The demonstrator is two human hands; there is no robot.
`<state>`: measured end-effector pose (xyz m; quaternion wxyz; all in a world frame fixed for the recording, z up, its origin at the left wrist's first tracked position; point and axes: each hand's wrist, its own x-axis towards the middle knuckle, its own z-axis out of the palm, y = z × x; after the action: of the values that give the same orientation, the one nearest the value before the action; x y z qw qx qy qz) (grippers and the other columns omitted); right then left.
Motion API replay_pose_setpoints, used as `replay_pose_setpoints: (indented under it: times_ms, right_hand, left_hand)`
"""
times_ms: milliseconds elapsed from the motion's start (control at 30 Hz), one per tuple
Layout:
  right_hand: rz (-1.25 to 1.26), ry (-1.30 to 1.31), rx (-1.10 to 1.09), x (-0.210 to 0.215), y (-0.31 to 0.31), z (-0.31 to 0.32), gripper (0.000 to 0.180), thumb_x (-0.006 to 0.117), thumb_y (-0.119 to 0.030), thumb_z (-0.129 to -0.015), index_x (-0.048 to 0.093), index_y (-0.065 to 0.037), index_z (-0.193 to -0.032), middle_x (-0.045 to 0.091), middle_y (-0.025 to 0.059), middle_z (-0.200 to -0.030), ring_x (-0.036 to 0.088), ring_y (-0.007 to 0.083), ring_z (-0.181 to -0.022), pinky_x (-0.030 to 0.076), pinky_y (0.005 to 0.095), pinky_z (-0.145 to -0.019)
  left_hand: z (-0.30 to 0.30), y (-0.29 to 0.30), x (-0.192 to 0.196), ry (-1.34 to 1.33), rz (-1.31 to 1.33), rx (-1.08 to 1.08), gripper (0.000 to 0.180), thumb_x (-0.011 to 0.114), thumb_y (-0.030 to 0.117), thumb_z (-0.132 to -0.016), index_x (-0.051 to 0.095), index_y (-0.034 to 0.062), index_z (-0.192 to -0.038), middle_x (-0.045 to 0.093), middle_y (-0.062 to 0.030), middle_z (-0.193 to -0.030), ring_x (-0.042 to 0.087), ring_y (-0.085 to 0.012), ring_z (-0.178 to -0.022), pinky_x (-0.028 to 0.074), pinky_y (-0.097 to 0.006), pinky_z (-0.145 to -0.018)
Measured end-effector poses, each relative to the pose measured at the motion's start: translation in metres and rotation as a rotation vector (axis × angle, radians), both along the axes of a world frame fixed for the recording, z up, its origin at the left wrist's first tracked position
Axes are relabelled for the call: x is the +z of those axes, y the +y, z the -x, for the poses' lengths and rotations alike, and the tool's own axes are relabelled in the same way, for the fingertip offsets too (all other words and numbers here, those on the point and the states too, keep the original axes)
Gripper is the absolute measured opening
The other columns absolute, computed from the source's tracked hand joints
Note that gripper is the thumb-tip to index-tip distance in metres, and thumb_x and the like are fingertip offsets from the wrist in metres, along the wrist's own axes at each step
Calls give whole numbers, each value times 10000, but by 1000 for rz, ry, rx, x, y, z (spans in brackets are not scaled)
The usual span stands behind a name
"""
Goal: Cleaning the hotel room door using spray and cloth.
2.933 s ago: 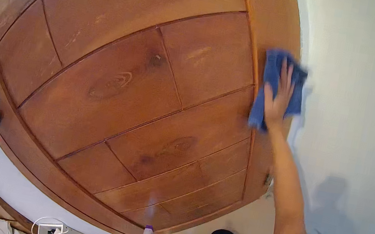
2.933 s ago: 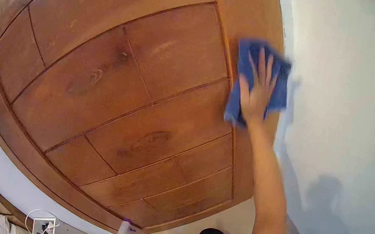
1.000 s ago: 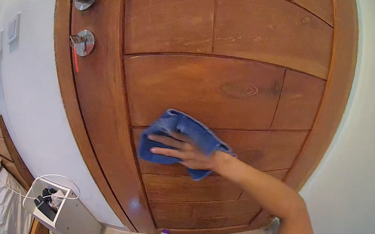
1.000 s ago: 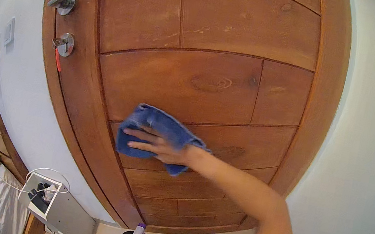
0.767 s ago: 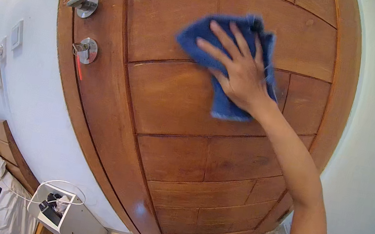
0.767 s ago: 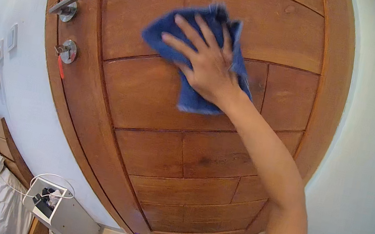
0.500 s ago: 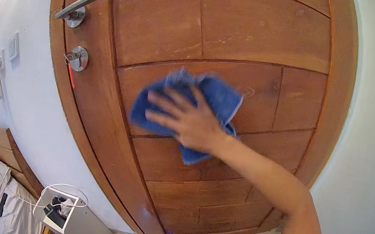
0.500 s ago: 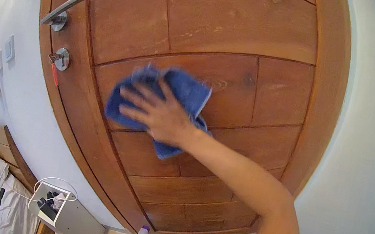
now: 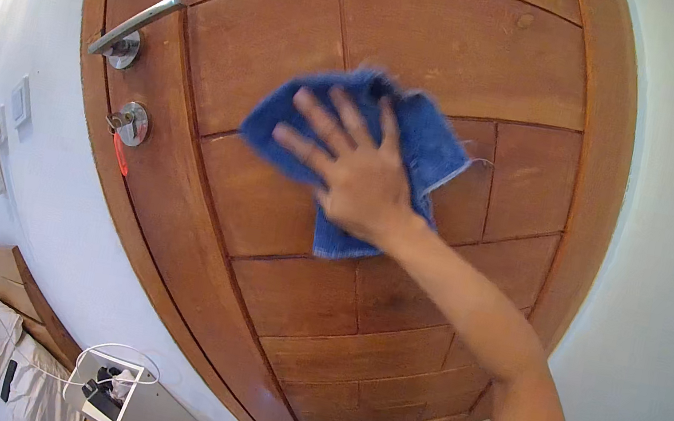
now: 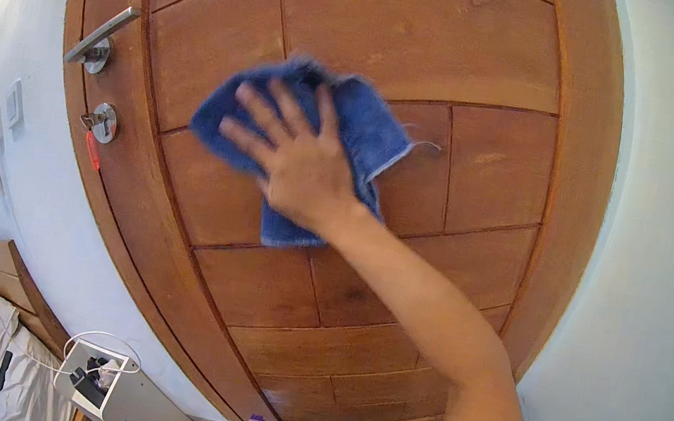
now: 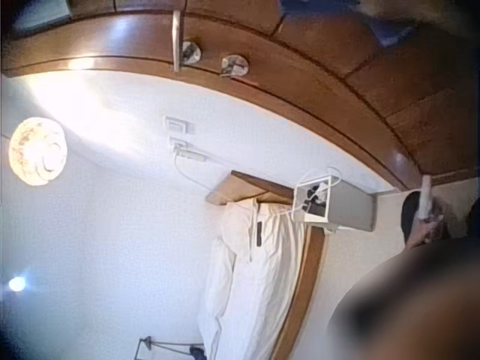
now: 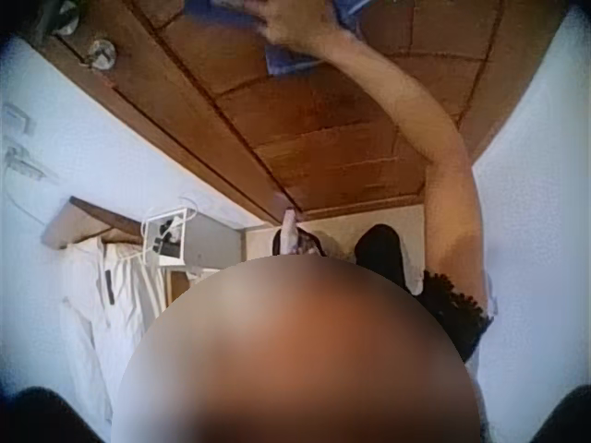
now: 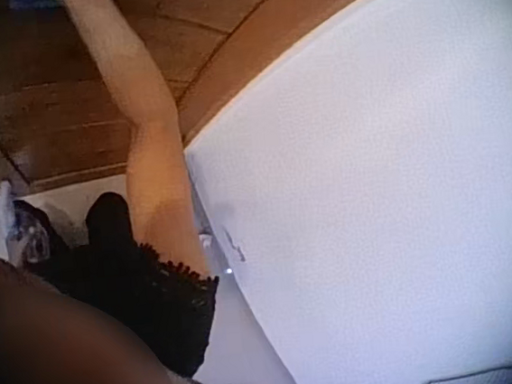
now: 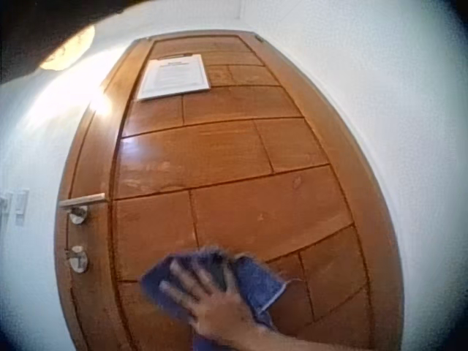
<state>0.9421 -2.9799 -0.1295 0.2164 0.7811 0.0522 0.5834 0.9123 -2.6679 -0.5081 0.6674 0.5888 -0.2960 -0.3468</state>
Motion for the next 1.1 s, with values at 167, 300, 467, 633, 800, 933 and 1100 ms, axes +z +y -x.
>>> replay_pose_setpoints:
  times_ms: [167, 300, 467, 633, 800, 933, 1100]
  right_hand:
    - [151, 469, 55, -78, 4, 18, 697, 648, -176, -692, 408, -323, -1329, 285, -14, -1463, 229, 227, -1358, 143, 548, -1098]
    - [254, 557, 44, -61, -24, 64, 684, 608, -119, -705, 410, -327, -1326, 275, -23, -1467, 188, 224, -1375, 138, 519, -1116]
    - [32, 16, -174, 23, -37, 56, 654, 649, -207, -707, 434, -348, -1309, 257, -12, -1476, 246, 257, -1350, 123, 560, -1092]
    - [-39, -7, -98, -4, -2, 11, 675, 658, -266, -699, 416, -352, -1323, 237, -13, -1485, 256, 255, -1341, 135, 596, -1058]
    - [164, 495, 31, -78, 8, 21, 666, 630, -181, -684, 438, -344, -1300, 263, -5, -1476, 241, 247, -1352, 126, 565, -1087]
    - [272, 581, 19, -56, -23, 58, 662, 599, -132, -699, 434, -354, -1301, 265, -29, -1474, 230, 250, -1357, 132, 531, -1104]
    - [26, -36, -141, 26, -36, 48, 672, 653, -212, -716, 410, -352, -1326, 254, 0, -1477, 218, 284, -1359, 138, 583, -1078]
  left_hand:
    - [6, -19, -8, -105, 62, -36, 264, 690, 128, -795, 495, 73, -964, 531, -42, -664, 509, -144, -464, 431, -293, -406]
    - [7, -2, -3, -48, 26, -47, 257, 688, 124, -797, 491, 77, -954, 529, -44, -657, 500, -142, -454, 423, -289, -398]
    - [8, 21, 11, 48, -45, 46, 242, 690, 125, -800, 486, 80, -922, 529, -49, -653, 485, -135, -448, 403, -280, -380]
    - [8, 21, 16, 98, -99, -7, 225, 688, 131, -805, 485, 82, -888, 521, -50, -636, 476, -134, -443, 389, -279, -369]
    - [17, 10, 16, 33, -52, -65, 212, 683, 136, -810, 484, 83, -861, 510, -49, -613, 470, -137, -437, 381, -282, -363]
    - [18, 15, 26, 78, -41, -90, 205, 679, 141, -815, 484, 84, -839, 501, -48, -595, 465, -138, -432, 375, -284, -358]
    - [12, 21, 37, -12, -40, 4, 182, 663, 157, -832, 499, 77, -826, 470, -49, -555, 464, -150, -441, 381, -308, -378]
